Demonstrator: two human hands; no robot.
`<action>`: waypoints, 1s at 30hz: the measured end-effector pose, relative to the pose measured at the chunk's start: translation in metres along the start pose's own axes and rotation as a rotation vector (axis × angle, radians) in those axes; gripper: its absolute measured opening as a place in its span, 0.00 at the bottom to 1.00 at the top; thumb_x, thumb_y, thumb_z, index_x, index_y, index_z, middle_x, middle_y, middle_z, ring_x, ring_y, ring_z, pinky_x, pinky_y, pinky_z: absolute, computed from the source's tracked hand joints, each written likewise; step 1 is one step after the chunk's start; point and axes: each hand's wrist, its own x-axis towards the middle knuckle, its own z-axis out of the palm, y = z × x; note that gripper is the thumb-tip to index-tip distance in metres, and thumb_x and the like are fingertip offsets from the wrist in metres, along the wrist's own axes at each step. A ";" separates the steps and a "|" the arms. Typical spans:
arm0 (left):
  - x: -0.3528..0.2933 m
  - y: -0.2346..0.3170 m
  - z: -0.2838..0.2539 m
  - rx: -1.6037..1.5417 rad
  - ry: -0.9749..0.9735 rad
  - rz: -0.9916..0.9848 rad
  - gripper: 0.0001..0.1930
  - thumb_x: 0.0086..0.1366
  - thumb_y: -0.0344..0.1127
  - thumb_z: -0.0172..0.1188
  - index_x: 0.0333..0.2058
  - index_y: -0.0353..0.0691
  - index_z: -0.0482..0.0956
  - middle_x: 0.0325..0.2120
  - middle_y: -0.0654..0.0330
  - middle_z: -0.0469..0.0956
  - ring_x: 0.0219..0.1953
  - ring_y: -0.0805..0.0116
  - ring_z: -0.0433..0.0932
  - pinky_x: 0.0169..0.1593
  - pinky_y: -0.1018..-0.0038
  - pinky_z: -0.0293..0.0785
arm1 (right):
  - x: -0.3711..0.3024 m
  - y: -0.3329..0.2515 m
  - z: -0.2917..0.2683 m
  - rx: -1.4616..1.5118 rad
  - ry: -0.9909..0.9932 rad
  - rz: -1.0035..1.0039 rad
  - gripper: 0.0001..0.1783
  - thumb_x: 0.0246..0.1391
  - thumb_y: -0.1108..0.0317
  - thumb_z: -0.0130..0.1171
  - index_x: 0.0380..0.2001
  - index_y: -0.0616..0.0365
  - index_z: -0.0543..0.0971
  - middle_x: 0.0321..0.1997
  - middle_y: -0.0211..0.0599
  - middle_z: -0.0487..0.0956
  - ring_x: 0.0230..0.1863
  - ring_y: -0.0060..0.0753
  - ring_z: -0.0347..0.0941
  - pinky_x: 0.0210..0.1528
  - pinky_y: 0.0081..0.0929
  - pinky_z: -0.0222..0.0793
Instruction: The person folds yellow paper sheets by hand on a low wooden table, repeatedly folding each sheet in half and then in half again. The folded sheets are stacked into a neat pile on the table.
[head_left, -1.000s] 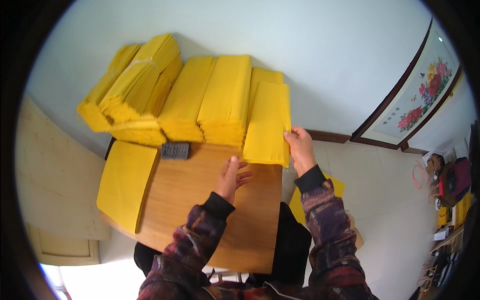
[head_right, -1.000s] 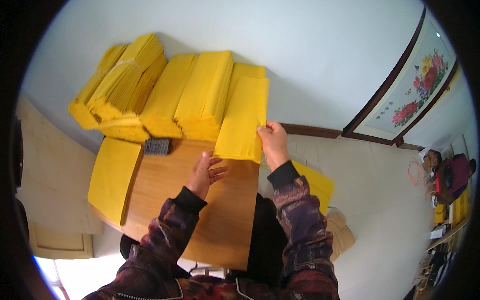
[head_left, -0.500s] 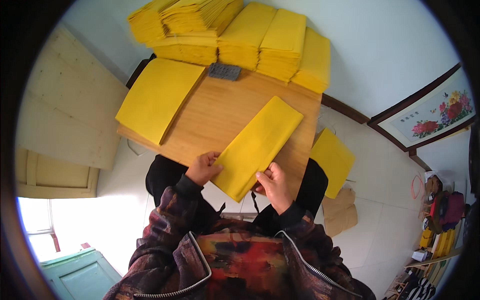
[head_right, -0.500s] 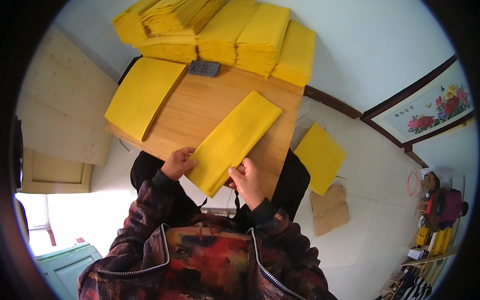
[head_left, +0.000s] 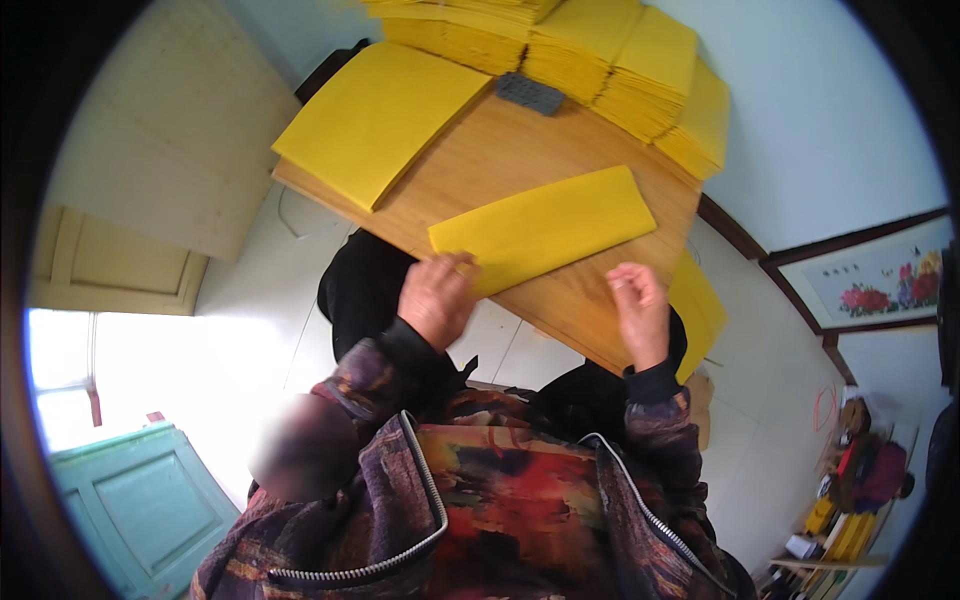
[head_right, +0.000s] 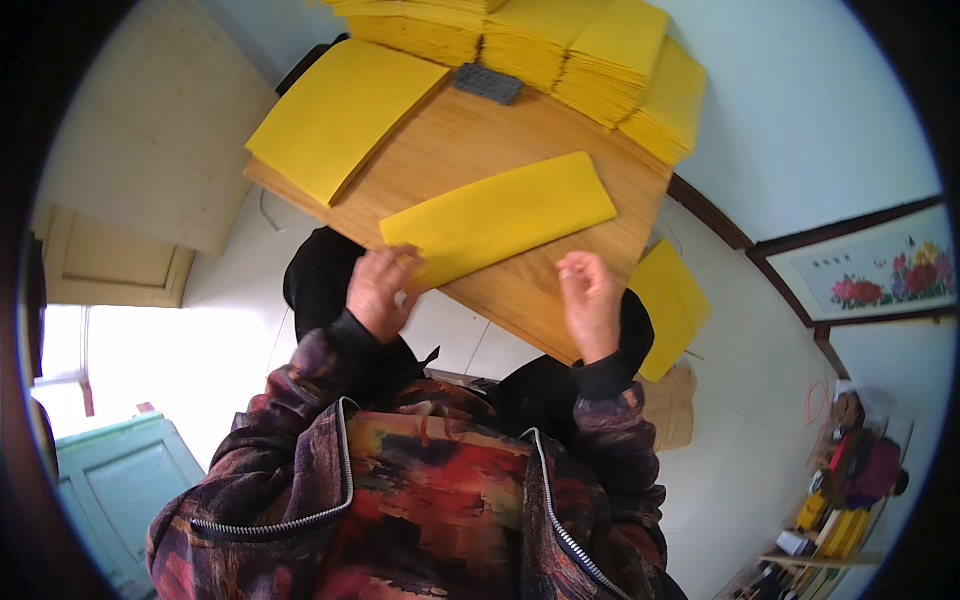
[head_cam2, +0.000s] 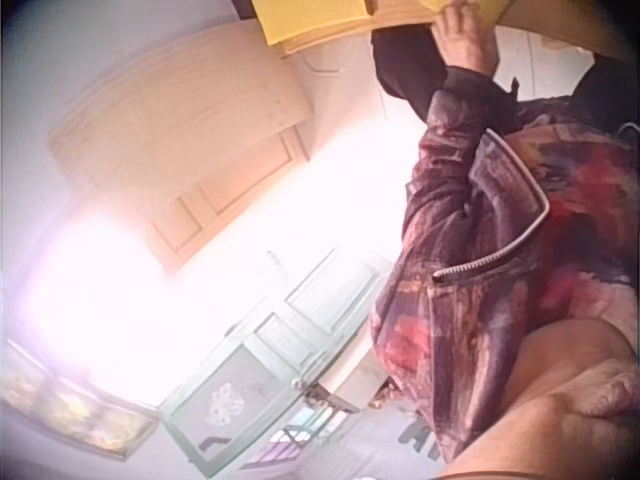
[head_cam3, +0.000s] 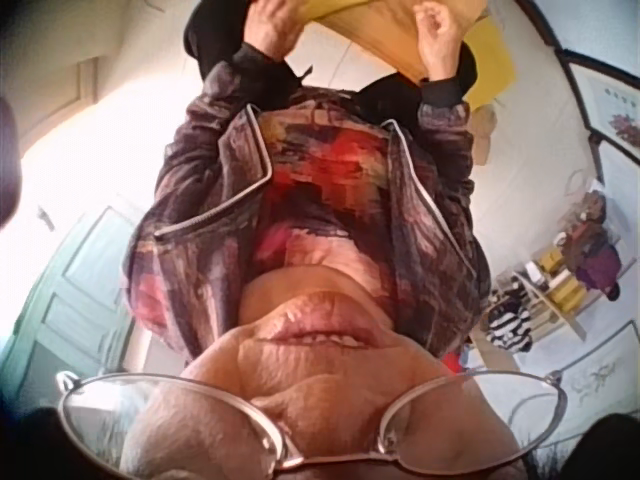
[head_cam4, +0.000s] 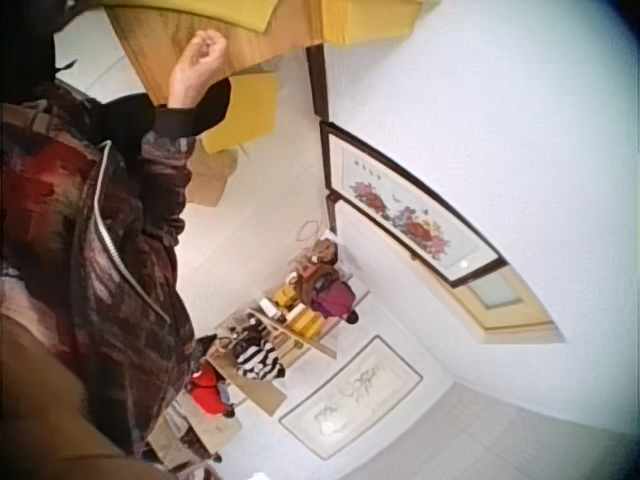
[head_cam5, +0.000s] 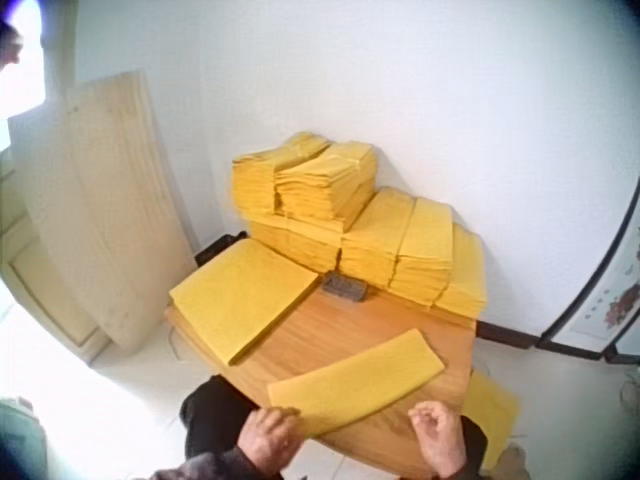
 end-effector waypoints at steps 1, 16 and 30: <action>-0.011 0.011 0.004 -0.032 -0.031 0.010 0.21 0.48 0.31 0.67 0.43 0.42 0.77 0.47 0.56 0.74 0.47 0.54 0.72 0.49 0.61 0.68 | 0.009 0.003 -0.005 -0.047 0.033 -0.033 0.06 0.59 0.72 0.54 0.38 0.61 0.75 0.36 0.34 0.79 0.37 0.22 0.74 0.41 0.22 0.69; -0.026 -0.007 0.017 0.177 0.028 0.042 0.18 0.51 0.27 0.58 0.43 0.46 0.79 0.45 0.62 0.72 0.49 0.61 0.70 0.51 0.65 0.65 | 0.029 0.021 -0.002 -0.918 -0.030 -0.395 0.11 0.48 0.74 0.61 0.36 0.60 0.74 0.49 0.42 0.72 0.52 0.49 0.67 0.54 0.43 0.63; 0.001 0.001 0.022 0.151 0.191 0.147 0.13 0.51 0.37 0.56 0.37 0.48 0.76 0.39 0.67 0.69 0.48 0.68 0.68 0.51 0.68 0.63 | 0.033 0.003 -0.003 -1.005 -0.126 -0.340 0.10 0.45 0.77 0.60 0.32 0.63 0.72 0.40 0.49 0.71 0.46 0.54 0.68 0.50 0.43 0.64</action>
